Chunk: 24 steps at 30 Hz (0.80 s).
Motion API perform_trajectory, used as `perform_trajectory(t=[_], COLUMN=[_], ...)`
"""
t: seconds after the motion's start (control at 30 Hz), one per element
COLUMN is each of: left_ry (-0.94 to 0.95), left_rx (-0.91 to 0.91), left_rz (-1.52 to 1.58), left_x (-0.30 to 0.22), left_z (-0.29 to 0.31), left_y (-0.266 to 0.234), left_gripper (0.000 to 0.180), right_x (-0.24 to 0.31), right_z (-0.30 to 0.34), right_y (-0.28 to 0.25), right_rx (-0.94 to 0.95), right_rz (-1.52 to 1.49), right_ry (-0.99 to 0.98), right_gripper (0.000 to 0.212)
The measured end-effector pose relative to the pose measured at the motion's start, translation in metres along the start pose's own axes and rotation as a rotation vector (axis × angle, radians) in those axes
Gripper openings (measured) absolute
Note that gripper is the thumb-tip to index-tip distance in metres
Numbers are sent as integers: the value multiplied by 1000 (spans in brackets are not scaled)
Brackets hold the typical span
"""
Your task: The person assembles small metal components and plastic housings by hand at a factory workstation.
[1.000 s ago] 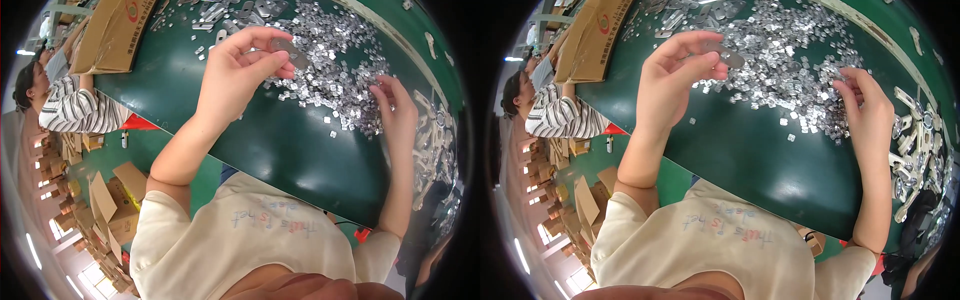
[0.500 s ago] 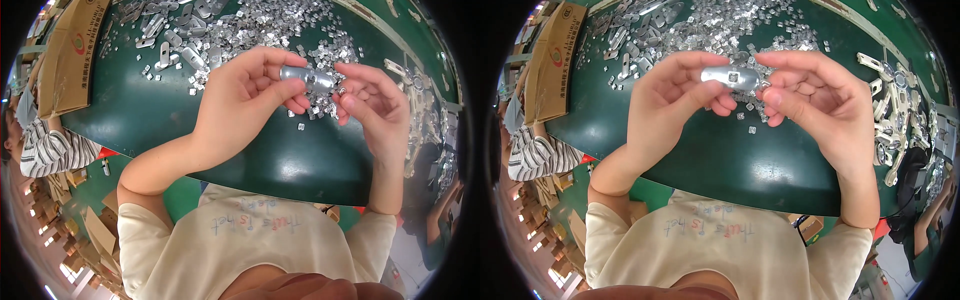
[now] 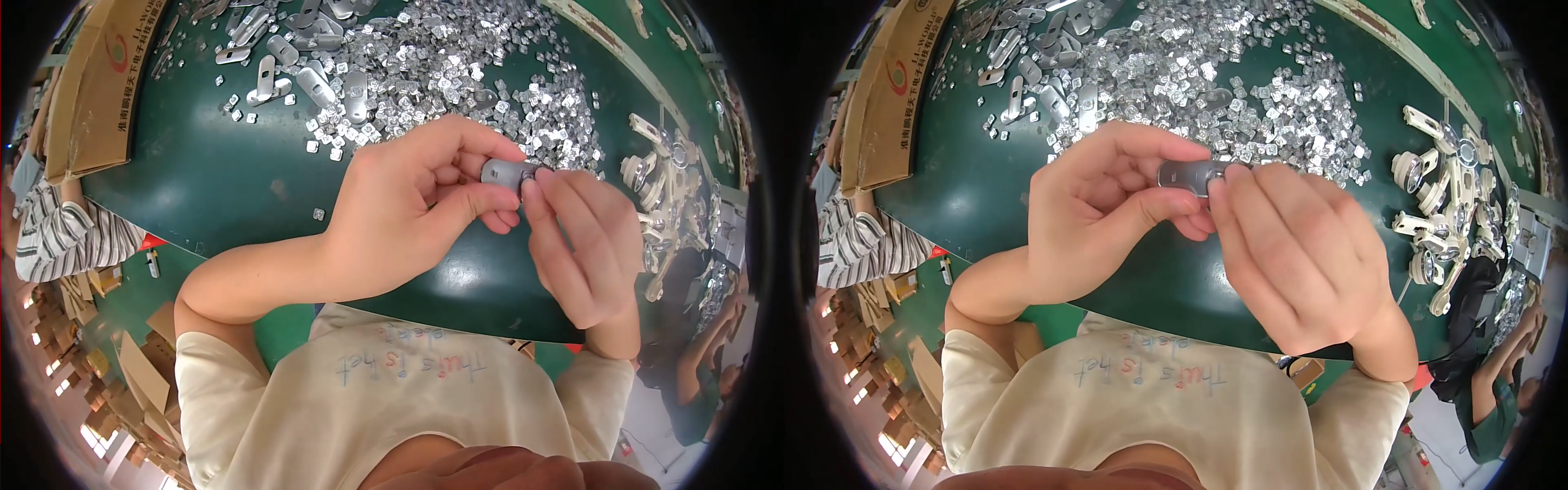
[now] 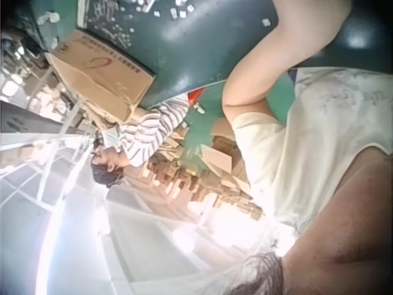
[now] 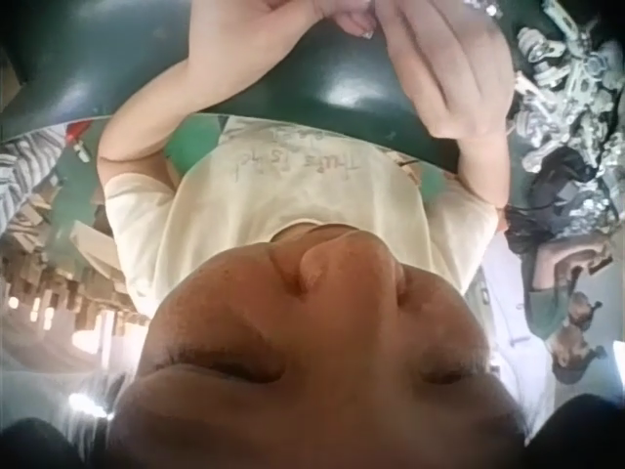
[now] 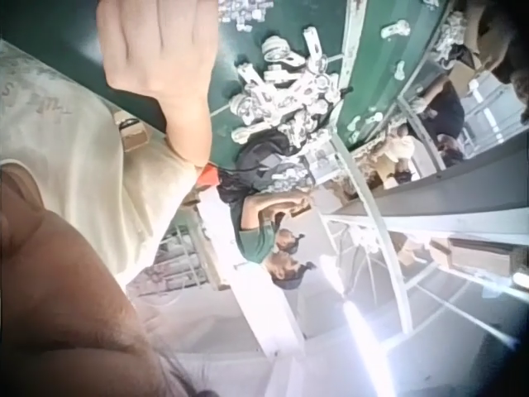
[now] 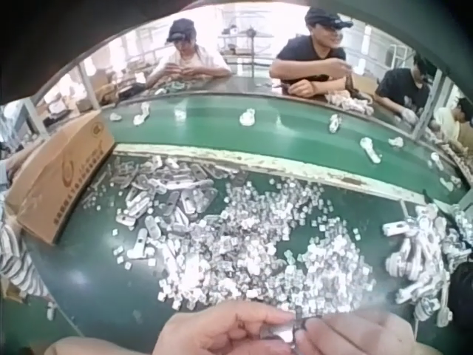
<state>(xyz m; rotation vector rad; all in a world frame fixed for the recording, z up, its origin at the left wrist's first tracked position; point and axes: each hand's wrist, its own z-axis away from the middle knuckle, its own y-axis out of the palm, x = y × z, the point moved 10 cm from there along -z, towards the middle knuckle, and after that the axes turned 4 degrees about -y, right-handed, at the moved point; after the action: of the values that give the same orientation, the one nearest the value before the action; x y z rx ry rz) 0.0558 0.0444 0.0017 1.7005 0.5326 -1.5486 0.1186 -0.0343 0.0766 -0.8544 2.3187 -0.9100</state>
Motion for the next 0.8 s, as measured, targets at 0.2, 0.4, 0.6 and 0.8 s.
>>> perform_trajectory(t=[0.2, 0.4, 0.6, 0.8], left_ry=[-99, -104, -138, -105], left_rx=[-119, -145, -152, -163], left_rz=[173, 82, 85, 26], left_x=[17, 13, 21, 17], left_z=[-8, -9, -12, -10], left_y=[-16, -23, -23, -33], left_gripper=[27, 24, 26, 25], right_x=[-62, -310, -500, -443], right_z=[-2, 93, 202, 166], right_y=[11, 91, 115, 140], right_rx=[50, 587, 514, 407], right_rz=[-344, 142, 395, -412], right_ry=[366, 1006, 1401, 1357], right_gripper=[35, 57, 72, 51])
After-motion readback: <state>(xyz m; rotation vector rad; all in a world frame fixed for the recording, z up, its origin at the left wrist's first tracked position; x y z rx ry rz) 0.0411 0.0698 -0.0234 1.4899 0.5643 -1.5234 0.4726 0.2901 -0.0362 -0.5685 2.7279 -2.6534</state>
